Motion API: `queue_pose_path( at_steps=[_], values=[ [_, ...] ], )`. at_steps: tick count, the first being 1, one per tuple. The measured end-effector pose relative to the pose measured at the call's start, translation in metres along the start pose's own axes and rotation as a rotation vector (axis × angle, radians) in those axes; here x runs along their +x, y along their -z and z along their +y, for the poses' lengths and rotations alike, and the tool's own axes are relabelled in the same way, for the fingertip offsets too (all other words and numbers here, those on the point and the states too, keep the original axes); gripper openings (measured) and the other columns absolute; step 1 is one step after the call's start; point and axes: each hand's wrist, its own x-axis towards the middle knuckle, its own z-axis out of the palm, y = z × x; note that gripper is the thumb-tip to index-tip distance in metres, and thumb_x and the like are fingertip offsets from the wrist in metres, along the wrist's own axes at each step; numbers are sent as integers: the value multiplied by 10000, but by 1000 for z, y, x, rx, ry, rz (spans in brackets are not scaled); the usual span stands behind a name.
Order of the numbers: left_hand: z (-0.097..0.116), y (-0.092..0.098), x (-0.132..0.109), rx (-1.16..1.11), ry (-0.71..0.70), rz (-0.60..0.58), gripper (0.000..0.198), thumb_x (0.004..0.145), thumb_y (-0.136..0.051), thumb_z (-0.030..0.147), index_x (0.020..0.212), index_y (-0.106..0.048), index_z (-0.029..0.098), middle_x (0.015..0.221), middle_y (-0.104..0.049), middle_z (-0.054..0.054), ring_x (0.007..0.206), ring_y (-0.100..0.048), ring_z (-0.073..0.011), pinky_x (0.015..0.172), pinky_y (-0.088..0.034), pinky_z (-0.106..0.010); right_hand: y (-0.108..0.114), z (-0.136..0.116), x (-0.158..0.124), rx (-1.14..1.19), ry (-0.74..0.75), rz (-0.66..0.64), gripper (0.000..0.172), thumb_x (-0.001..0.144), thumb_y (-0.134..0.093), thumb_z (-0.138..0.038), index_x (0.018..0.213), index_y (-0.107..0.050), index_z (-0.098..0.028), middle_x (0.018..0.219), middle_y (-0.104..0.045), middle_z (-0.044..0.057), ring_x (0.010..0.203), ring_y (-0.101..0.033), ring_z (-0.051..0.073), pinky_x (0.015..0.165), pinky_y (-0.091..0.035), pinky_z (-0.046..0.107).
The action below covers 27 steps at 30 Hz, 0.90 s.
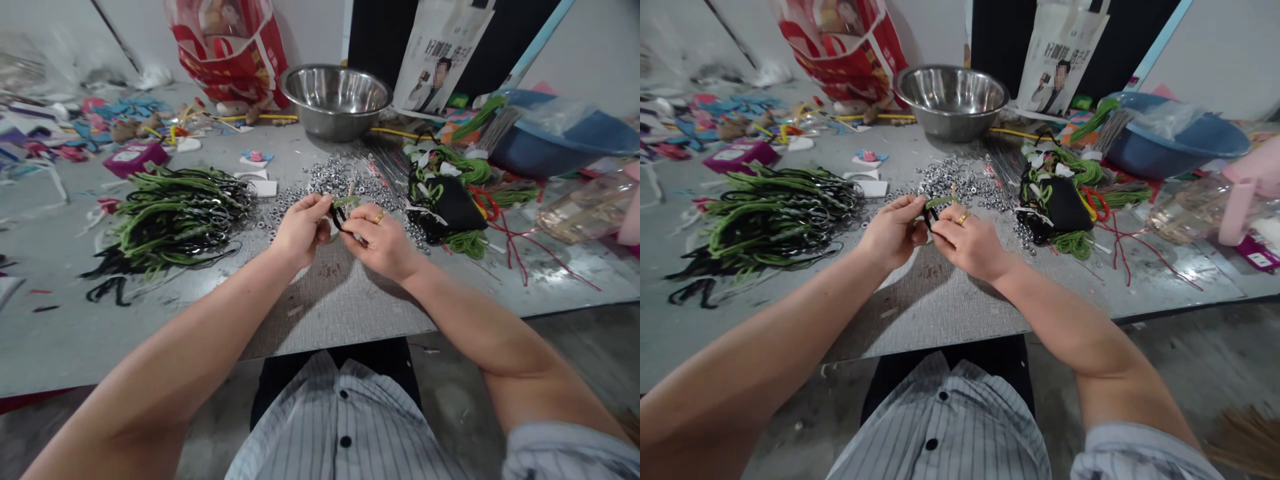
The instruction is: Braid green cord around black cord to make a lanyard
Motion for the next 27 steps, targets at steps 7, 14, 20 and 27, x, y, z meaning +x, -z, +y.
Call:
queue_pose_path(
  at_steps=[7,14,20,27],
  values=[
    [3,-5,-4,-10,50,2,264,841,-510,168,596,-413,175,439,-394,73,306,-337,-38,323,-215,-173,4,1,0,-3,161,-99,169,894,-423,-226,802,-565,-207,916,-595,56,793,-567,135,718,-460,283],
    [3,-4,-4,4,44,38,273,809,-556,171,582,-405,173,467,-416,74,303,-323,-23,317,-209,-165,6,-3,0,109,138,-230,144,876,-396,-229,788,-507,-201,785,-589,40,663,-512,119,601,-392,247],
    [4,-1,1,39,-17,118,298,806,-557,169,555,-396,175,448,-384,82,289,-314,-23,296,-203,-175,10,-13,2,204,-121,-576,138,871,-405,-282,834,-509,-200,592,-472,-33,511,-366,104,551,-266,252],
    [1,3,5,73,-56,120,316,791,-592,190,544,-395,181,462,-407,82,274,-313,-25,292,-203,-187,10,-5,5,408,-207,-718,137,857,-445,-291,775,-498,-195,618,-475,-32,551,-392,100,571,-299,242]
  ],
)
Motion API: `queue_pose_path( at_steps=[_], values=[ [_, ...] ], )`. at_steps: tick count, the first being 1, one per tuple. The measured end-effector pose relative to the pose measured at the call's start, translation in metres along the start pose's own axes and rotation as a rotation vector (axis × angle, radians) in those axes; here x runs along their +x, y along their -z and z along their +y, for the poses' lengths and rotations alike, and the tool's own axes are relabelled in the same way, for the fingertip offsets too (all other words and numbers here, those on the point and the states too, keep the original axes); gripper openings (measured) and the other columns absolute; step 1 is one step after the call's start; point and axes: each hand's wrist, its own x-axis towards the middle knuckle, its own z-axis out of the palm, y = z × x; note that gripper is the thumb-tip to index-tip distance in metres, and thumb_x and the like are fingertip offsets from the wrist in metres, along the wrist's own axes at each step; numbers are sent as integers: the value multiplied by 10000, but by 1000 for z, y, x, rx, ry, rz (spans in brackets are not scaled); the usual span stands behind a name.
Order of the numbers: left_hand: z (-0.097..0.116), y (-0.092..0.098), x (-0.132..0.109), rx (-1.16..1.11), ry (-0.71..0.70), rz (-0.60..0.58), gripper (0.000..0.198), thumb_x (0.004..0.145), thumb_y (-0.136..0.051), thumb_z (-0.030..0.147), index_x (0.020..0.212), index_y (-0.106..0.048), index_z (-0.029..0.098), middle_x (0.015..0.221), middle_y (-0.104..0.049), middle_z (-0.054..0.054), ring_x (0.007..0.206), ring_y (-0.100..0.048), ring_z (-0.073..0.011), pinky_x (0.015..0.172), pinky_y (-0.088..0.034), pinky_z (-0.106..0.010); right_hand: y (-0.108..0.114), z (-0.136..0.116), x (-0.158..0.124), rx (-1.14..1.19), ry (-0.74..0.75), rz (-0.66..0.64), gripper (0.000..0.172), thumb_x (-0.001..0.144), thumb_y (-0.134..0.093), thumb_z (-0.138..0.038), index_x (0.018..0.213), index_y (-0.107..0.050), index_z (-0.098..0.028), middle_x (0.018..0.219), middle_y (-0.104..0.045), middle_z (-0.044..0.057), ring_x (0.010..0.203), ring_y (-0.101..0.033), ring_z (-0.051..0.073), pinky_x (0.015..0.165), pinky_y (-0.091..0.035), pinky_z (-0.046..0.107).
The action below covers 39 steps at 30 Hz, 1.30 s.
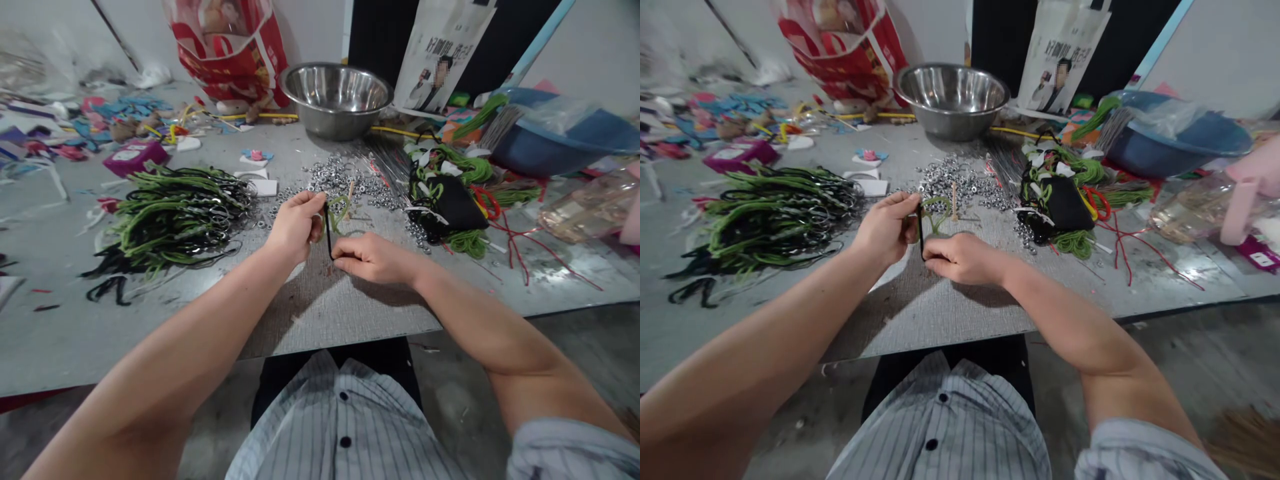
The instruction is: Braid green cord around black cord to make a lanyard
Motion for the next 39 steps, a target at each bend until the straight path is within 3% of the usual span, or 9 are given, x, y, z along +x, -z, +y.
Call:
queue_pose_path(
  at_steps=[7,13,15,17,19,21,28,34,39],
  values=[
    [-2,0,-2,41,-36,-24,332,789,-605,206,537,-391,183,447,-366,88,283,-301,-22,299,-190,-185,1,0,1,114,54,-87,139,828,-496,-258,709,-502,-187,565,-392,-63,533,-345,84,549,-290,233],
    [-5,3,0,99,-118,-48,328,818,-565,196,535,-400,188,418,-306,87,298,-279,-30,317,-182,-188,0,7,3,32,64,-70,144,825,-530,-263,714,-569,-179,635,-506,-29,593,-441,96,605,-337,251],
    [-5,3,0,134,-140,-41,331,828,-554,200,535,-399,189,418,-299,86,309,-264,-32,326,-171,-191,-1,11,3,-49,72,75,230,841,-533,-322,665,-568,-177,698,-543,3,656,-490,116,648,-363,271],
    [-5,3,0,181,-160,-29,325,825,-561,206,537,-411,189,419,-294,84,328,-255,-35,341,-170,-193,0,14,3,-119,64,364,312,866,-505,-387,635,-548,-181,743,-557,27,717,-516,138,697,-384,294],
    [-6,2,-1,250,-185,-34,302,810,-580,200,542,-439,186,427,-305,81,362,-260,-40,367,-186,-191,2,16,3,-132,56,664,293,869,-498,-419,697,-554,-189,797,-578,41,798,-537,158,763,-398,316],
    [-7,1,-4,340,-229,-52,278,790,-596,187,546,-464,180,443,-333,75,404,-278,-47,399,-206,-192,4,17,4,-64,44,803,247,840,-540,-437,818,-565,-192,880,-602,50,890,-549,172,823,-404,332],
    [-10,-1,-7,544,-350,-182,228,802,-566,227,591,-503,168,497,-382,63,479,-311,-61,459,-239,-204,4,20,10,357,-59,640,339,779,-594,-523,764,-513,-195,658,-554,-29,632,-534,104,646,-453,275],
    [-4,1,-6,471,-172,-397,176,794,-567,317,713,-518,169,520,-349,80,448,-277,-49,447,-211,-218,6,22,10,659,-112,683,319,740,-670,-473,712,-493,-208,524,-484,-81,435,-424,52,426,-363,205],
    [-2,0,-6,504,-12,-411,219,789,-571,307,662,-440,187,504,-269,88,420,-220,-31,440,-156,-226,6,22,11,788,-123,684,336,706,-712,-452,676,-486,-205,492,-462,-95,379,-354,34,359,-280,189]
  ],
)
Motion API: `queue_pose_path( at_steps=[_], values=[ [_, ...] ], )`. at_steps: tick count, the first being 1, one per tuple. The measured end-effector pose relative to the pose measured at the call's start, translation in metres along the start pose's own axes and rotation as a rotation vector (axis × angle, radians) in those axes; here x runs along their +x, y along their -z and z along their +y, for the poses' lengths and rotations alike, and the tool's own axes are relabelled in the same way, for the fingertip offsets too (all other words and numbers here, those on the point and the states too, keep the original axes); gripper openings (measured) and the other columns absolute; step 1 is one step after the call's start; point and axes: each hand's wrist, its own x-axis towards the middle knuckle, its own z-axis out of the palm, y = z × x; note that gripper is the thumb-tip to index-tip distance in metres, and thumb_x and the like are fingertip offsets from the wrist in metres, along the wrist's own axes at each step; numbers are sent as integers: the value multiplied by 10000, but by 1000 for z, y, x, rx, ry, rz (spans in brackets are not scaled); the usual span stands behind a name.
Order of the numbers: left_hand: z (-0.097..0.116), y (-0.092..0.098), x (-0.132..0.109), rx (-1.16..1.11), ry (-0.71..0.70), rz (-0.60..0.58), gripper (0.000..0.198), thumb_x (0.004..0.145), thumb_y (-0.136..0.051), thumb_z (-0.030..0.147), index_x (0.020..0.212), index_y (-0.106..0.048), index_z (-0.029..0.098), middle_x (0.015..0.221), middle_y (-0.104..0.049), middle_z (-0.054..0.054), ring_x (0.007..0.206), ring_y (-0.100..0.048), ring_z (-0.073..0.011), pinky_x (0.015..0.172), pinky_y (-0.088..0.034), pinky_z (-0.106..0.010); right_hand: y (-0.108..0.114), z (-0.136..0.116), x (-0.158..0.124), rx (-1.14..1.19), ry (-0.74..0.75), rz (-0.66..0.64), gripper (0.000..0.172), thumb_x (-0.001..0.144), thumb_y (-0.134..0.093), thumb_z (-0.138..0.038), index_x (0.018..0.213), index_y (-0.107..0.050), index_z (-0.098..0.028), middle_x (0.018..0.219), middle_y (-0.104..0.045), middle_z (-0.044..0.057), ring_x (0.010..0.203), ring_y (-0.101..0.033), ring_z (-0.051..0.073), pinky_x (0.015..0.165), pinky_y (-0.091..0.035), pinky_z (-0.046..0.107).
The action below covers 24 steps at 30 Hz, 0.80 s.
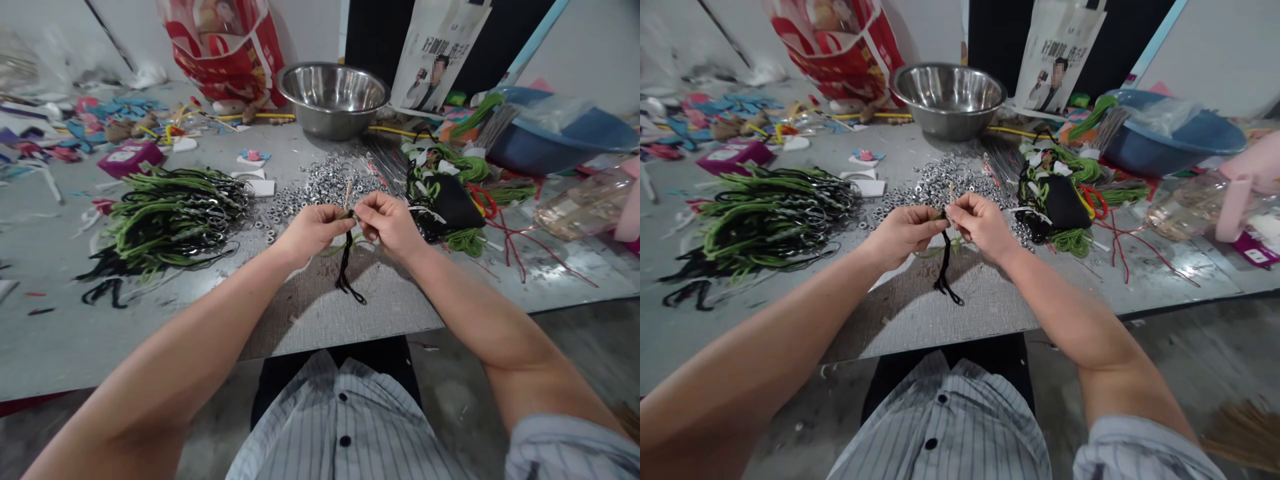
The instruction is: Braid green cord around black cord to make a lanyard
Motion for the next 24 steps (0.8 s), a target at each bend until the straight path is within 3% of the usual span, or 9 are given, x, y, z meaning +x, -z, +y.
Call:
queue_pose_path(
  at_steps=[10,18,24],
  values=[
    [4,1,0,167,32,-119,334,801,-558,241,573,-320,188,492,-234,87,453,-212,-25,487,-165,-240,-3,-4,-3,83,-107,-11,300,719,-709,-350,641,-461,-201,467,-493,-96,337,-360,21,330,-255,171],
    [6,2,0,192,81,-188,291,811,-533,225,592,-344,192,521,-236,87,464,-218,-27,518,-178,-249,-4,-7,-4,112,-132,-21,293,700,-727,-331,630,-478,-194,473,-537,-84,325,-421,29,326,-294,166],
    [5,2,-2,128,71,-158,337,755,-607,235,537,-355,181,493,-258,88,445,-222,-26,491,-155,-244,1,-10,9,118,-208,116,232,784,-656,-260,648,-482,-190,480,-526,-88,318,-404,24,332,-290,161]
  ],
)
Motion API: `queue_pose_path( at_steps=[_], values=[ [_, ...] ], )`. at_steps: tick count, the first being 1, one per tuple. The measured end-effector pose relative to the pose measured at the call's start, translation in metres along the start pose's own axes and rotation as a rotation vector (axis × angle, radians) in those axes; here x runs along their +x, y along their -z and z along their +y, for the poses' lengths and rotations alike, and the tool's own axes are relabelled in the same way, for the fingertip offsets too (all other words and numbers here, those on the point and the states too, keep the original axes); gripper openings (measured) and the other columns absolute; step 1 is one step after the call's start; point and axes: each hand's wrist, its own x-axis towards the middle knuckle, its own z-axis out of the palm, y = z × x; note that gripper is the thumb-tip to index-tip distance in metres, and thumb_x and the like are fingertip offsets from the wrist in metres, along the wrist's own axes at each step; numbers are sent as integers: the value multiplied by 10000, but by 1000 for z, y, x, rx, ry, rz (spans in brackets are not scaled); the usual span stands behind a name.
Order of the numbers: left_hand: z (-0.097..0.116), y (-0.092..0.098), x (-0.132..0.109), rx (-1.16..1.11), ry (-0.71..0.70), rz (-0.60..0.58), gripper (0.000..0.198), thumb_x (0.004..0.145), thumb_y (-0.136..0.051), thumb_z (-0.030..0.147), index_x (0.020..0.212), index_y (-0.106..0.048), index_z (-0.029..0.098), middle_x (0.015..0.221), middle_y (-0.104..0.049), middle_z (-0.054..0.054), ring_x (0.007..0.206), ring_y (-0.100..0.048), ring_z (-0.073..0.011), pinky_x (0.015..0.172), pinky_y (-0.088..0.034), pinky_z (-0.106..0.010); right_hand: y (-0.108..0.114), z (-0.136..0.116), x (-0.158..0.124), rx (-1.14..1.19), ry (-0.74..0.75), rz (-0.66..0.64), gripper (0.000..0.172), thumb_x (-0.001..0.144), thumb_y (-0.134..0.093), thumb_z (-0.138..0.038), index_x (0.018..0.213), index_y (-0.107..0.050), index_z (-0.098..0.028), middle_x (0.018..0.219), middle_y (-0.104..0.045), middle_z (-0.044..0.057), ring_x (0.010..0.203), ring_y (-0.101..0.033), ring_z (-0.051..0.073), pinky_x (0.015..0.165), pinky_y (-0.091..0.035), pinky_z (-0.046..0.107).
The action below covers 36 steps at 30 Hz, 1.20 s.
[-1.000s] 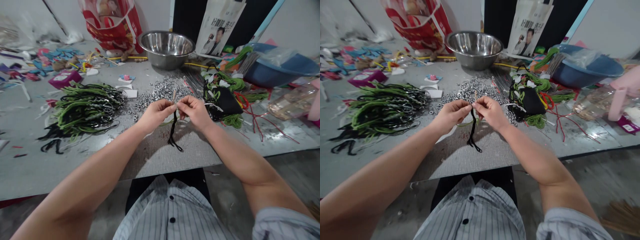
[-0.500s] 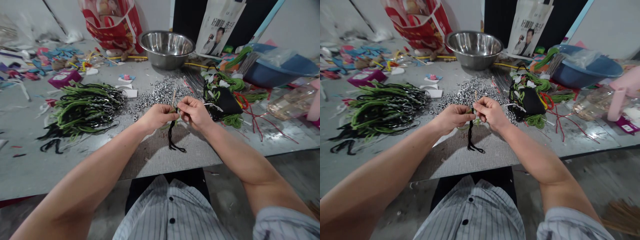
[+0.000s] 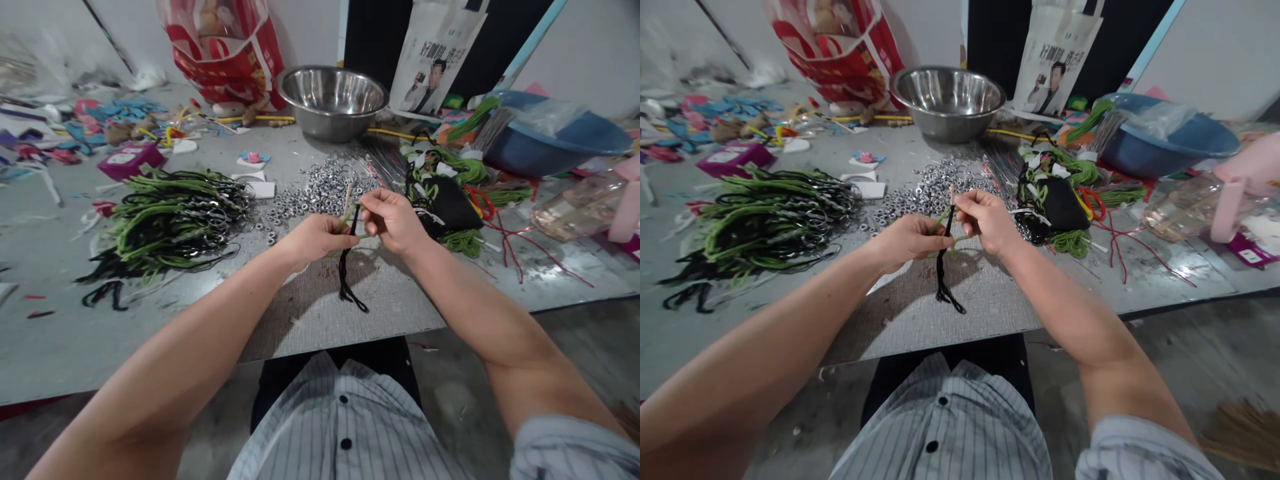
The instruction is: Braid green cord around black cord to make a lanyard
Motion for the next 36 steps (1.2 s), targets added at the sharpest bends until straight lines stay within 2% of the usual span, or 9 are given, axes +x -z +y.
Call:
queue_pose_path(
  at_steps=[7,12,15,20,23,27,30,33,36],
  values=[
    [-9,9,8,-18,73,124,290,776,-612,282,565,-438,187,423,-275,94,383,-243,-32,441,-164,-240,-6,-10,23,-4,-118,105,226,872,-509,-129,654,-477,-178,441,-491,-88,298,-378,32,323,-263,171],
    [-9,9,10,-51,85,133,332,799,-590,261,536,-403,185,406,-313,86,373,-273,-26,426,-232,-214,-8,-8,38,-14,-210,161,230,896,-494,-136,670,-477,-175,452,-471,-87,306,-370,29,330,-270,169],
    [-8,11,8,4,92,69,338,800,-575,267,532,-383,192,396,-328,81,374,-305,-34,429,-294,-206,-5,-4,40,-75,-309,147,250,894,-497,-137,648,-471,-176,462,-468,-77,293,-341,27,314,-251,173],
    [-6,22,3,213,138,-152,322,804,-540,378,562,-425,198,427,-428,49,370,-365,-54,413,-319,-216,9,8,33,-359,-377,51,259,859,-569,-177,622,-465,-194,469,-498,-54,268,-250,26,294,-174,198],
    [-4,27,1,323,165,-261,377,820,-480,457,550,-425,199,469,-489,19,382,-409,-74,419,-341,-231,25,16,28,-565,-228,-24,157,823,-618,-235,702,-523,-203,455,-510,-57,283,-267,44,309,-163,222],
    [4,28,-2,500,217,-298,330,809,-471,460,613,-482,196,486,-498,10,413,-442,-102,466,-391,-247,43,19,17,-955,34,-95,149,721,-708,-271,795,-598,-203,513,-537,-35,438,-443,101,435,-307,251],
    [8,28,-2,742,250,-198,317,822,-435,431,849,-599,161,597,-594,-37,504,-536,-144,519,-413,-260,49,17,8,-1293,82,-67,183,754,-665,-307,889,-648,-184,700,-627,46,653,-567,185,594,-404,314],
    [5,28,-1,978,227,-48,378,830,-412,385,1019,-612,127,870,-674,-126,723,-619,-216,634,-447,-302,47,14,2,-1448,310,-49,184,785,-613,-246,944,-664,-169,965,-648,120,899,-581,252,765,-431,386],
    [-1,31,-1,1079,229,51,359,815,-418,302,1071,-599,126,1003,-656,-166,898,-614,-298,732,-459,-386,41,13,-2,-1421,591,-223,179,797,-535,-147,887,-687,-178,980,-649,110,935,-564,238,850,-415,402]
  ],
)
